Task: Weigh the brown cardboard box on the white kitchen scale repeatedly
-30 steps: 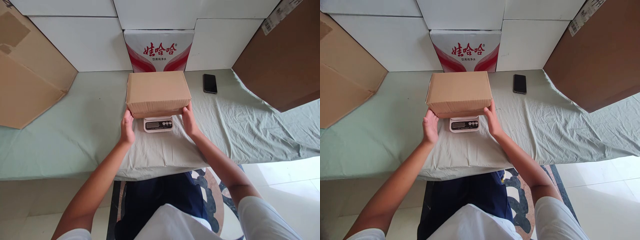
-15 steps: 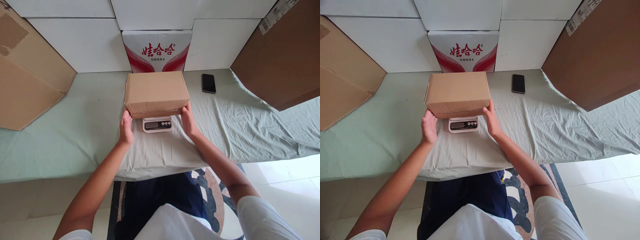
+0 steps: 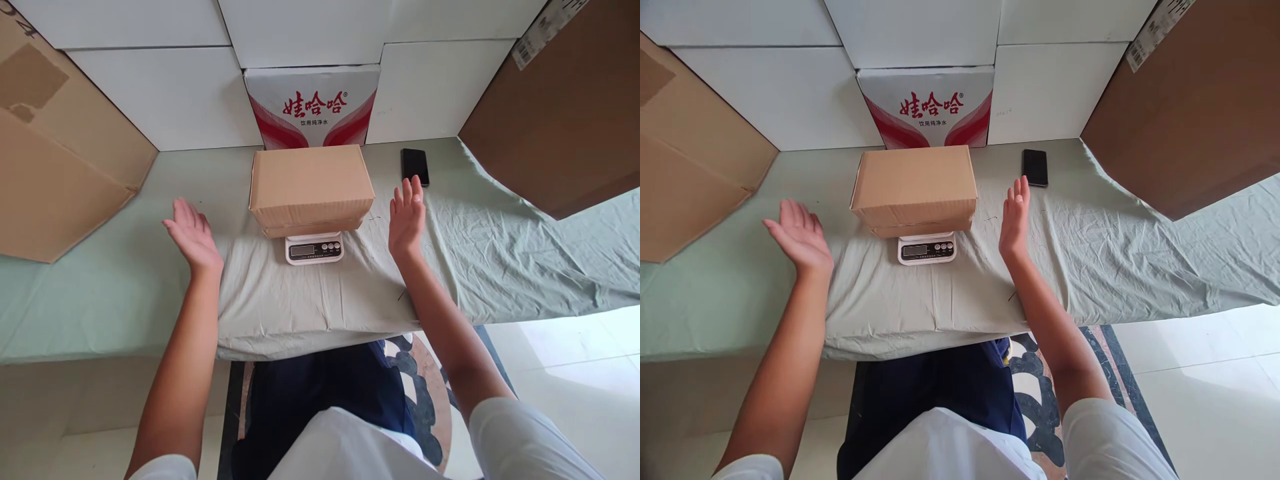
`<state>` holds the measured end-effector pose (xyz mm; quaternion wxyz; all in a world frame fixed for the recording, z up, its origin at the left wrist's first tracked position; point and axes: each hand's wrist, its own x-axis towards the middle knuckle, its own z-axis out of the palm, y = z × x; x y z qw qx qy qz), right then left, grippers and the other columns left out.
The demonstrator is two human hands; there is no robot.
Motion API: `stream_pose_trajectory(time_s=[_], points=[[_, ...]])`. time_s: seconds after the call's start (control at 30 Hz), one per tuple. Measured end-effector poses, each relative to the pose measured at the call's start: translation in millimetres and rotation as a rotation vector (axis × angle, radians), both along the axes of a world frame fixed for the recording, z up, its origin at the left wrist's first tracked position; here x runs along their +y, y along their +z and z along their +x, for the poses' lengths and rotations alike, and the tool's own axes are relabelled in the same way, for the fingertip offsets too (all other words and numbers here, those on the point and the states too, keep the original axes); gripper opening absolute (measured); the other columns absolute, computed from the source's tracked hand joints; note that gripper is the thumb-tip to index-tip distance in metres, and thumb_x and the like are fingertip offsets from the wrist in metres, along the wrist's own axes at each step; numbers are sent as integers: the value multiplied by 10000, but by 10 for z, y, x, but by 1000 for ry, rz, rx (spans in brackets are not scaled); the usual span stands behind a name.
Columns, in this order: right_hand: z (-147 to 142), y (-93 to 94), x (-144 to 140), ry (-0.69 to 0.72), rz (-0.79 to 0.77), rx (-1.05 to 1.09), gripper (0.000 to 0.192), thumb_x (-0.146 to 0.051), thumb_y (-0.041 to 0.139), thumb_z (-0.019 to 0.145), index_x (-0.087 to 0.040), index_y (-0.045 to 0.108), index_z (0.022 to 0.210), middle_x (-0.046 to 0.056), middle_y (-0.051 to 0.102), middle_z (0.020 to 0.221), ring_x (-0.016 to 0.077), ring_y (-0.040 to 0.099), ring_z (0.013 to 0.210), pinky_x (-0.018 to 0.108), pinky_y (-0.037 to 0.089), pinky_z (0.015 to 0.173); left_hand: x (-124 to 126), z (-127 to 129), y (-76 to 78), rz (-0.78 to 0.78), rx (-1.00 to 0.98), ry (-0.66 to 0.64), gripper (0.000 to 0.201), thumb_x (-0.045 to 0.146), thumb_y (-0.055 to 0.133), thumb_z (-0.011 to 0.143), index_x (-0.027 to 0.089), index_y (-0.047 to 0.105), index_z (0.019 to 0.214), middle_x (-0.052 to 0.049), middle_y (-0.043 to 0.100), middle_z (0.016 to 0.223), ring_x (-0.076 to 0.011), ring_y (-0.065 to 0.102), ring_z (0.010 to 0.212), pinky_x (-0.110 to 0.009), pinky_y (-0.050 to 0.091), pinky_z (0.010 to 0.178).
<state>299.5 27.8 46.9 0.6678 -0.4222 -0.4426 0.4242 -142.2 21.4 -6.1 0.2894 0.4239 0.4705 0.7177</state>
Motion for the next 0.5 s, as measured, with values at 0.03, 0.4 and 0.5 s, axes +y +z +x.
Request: stream_pose_trajectory(time_s=[0.03,0.4,0.5], points=[[-22,-25,3,12,-5,4,711,-713,443,868,-485,339,1533,-102,274,1747,263,175,1679,607,110,1368,23,13,-46,9,7,-31,751,768,21,972,489,510,1468,113,290,1737,-231,58,1637,-564,83,1335],[-205,-132,-36,100,-91,4,754,-725,509,822,-417,400,1502,-61,303,1748,252,225,1667,534,160,1383,-114,502,116,-69,110,-103,941,954,263,794,430,454,1552,44,277,1755,-250,181,1650,-456,187,1362],[-207,-139,-38,99,-99,-4,733,-726,502,826,-426,417,1489,-69,324,1739,247,241,1662,527,166,1384,-170,618,183,-90,149,-124,977,950,290,794,389,421,1583,15,260,1764,-246,183,1652,-424,198,1353]])
